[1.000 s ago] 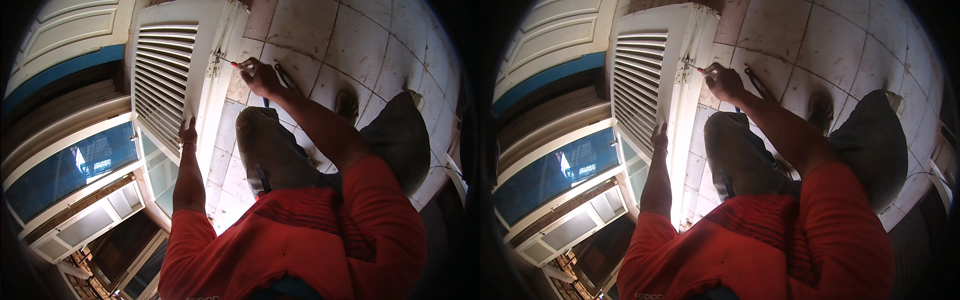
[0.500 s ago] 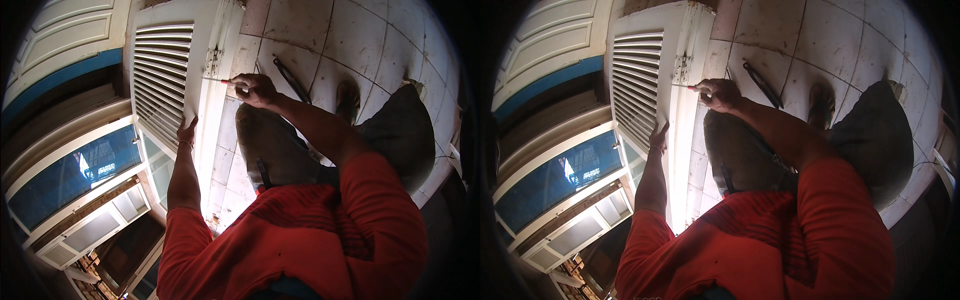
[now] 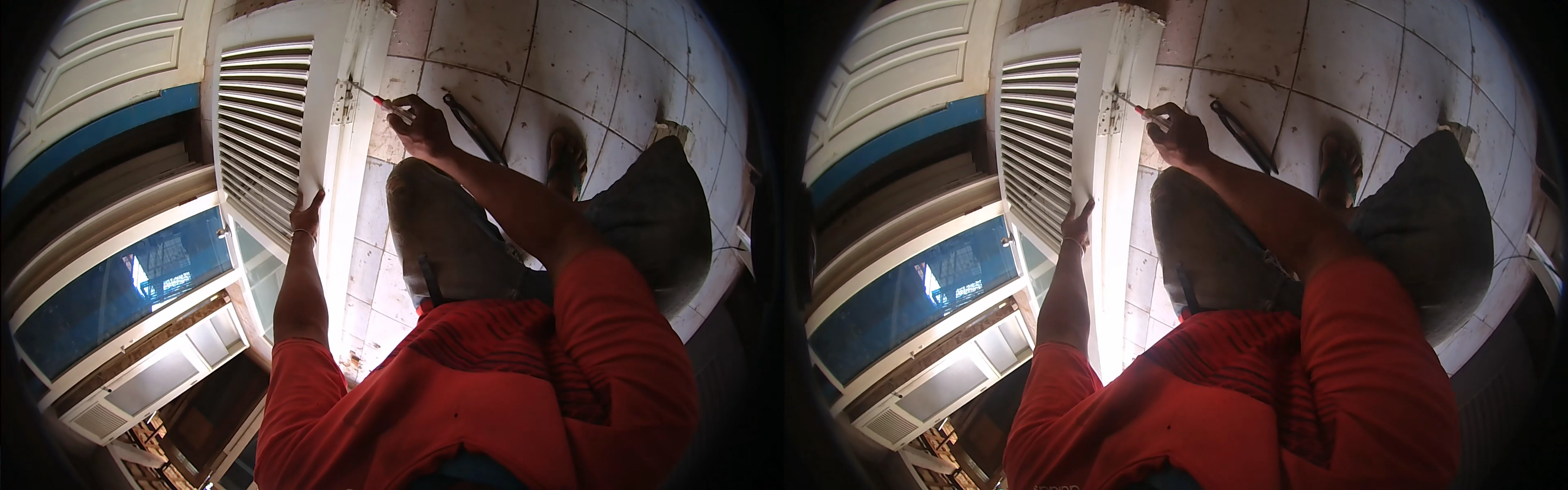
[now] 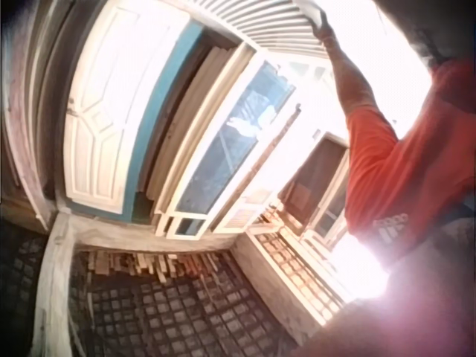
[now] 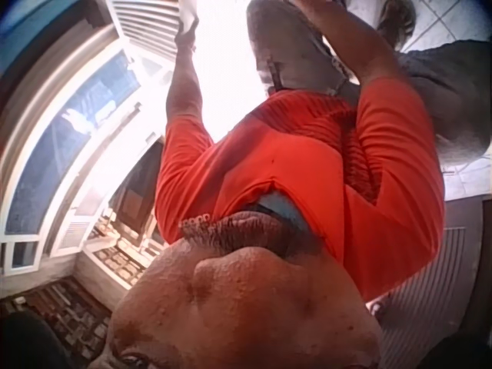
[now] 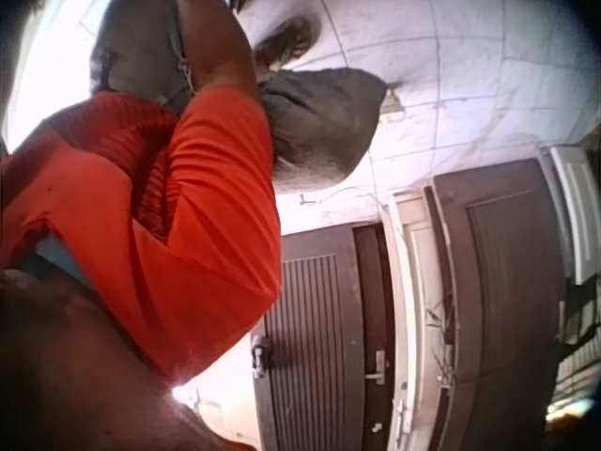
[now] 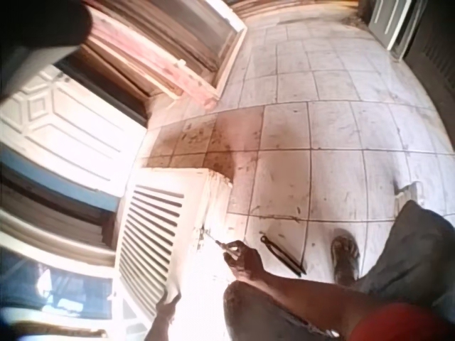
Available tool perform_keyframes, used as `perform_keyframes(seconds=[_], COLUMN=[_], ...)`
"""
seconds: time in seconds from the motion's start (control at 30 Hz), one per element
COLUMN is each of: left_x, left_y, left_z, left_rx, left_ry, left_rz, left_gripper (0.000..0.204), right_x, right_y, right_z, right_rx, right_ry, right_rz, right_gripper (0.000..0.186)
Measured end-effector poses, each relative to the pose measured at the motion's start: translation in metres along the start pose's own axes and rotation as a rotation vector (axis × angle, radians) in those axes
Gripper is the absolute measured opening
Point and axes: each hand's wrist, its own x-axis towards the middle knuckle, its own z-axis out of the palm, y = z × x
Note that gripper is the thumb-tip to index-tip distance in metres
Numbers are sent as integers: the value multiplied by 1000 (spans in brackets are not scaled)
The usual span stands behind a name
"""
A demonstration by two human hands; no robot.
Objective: The person repairs a wooden door by using a screwdriver and pliers to manipulate a hinge and other hardware while the door lies on the floor.
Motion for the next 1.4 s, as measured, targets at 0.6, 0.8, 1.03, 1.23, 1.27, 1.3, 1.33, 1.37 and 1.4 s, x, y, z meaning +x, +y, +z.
perform_keyframes(seconds=[0.6,0.8,1.03,1.23,1.27,1.3,1.33,1.37,1.4], left_x=[-7,-6,-3,1,1,0,0,1,2], left_y=[4,4,1,-4,-3,-2,-2,-4,-7], left_z=[-1,-2,-2,-3,-2,-1,1,0,-2], left_rx=[-22,-18,38,79,80,54,27,25,41], left_ry=[20,13,8,36,32,22,13,15,16], left_rz=[-22,-36,-32,-28,-29,-27,-25,-27,-17], left_gripper=[83,84,85,84,84,84,84,84,84], right_x=[29,35,36,47,50,52,54,55,51], right_y=[6,6,8,22,26,27,27,27,25], right_z=[-23,-27,-27,-28,-30,-31,-30,-28,-23], right_rx=[735,778,774,903,971,969,993,1019,1018], right_ry=[-242,-277,-317,-360,-411,-410,-383,-360,-365], right_rz=[933,999,1003,1122,1243,1247,1277,1302,1303], right_gripper=[40,37,38,34,33,33,31,29,29])
